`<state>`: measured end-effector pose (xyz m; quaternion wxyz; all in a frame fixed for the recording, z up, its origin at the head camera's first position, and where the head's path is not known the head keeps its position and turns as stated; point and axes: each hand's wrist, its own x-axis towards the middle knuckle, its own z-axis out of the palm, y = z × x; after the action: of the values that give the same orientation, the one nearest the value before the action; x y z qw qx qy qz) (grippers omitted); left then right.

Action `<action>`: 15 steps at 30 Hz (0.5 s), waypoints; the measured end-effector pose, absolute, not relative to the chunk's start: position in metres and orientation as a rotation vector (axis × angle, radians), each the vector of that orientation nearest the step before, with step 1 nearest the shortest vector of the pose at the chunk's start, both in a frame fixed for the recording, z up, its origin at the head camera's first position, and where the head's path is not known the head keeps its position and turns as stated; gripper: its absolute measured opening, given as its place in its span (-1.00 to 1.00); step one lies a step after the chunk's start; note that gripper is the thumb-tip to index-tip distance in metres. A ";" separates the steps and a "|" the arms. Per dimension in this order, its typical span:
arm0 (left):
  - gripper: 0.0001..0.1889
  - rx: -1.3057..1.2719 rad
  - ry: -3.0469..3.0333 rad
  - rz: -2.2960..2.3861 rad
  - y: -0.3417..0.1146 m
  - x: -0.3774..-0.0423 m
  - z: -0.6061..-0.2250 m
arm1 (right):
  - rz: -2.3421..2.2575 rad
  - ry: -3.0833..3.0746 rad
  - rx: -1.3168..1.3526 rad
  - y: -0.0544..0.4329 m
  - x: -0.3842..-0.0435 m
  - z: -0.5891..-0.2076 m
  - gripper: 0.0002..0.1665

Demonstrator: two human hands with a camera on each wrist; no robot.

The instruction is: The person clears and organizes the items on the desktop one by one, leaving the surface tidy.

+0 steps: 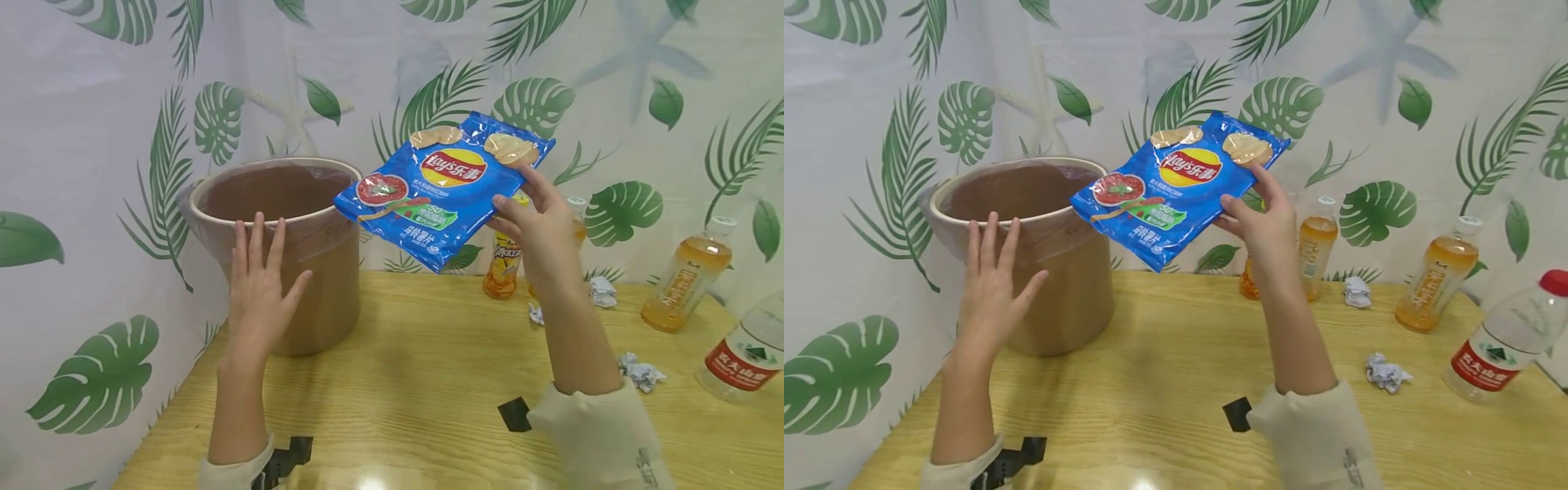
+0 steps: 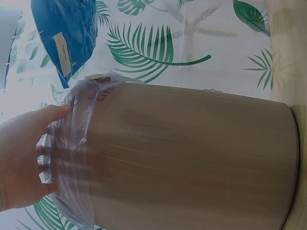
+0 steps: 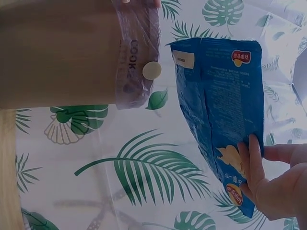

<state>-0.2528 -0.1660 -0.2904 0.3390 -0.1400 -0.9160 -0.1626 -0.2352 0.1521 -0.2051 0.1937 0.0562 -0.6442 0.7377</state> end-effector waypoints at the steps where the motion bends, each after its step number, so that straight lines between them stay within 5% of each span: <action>1: -0.18 -0.362 -2.389 -0.420 -0.166 -0.253 -0.290 | 2.077 -1.797 0.163 0.150 -0.237 -0.204 -0.27; 15: -0.18 -0.362 -2.390 -0.404 -0.166 -0.253 -0.290 | 2.040 -1.746 0.163 0.115 -0.260 -0.195 -0.27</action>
<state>-0.2532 -0.1660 -0.2902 0.3384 -0.1392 -0.9177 -0.1550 -0.2603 0.1149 -0.1950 0.2237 0.0590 -0.6327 0.7391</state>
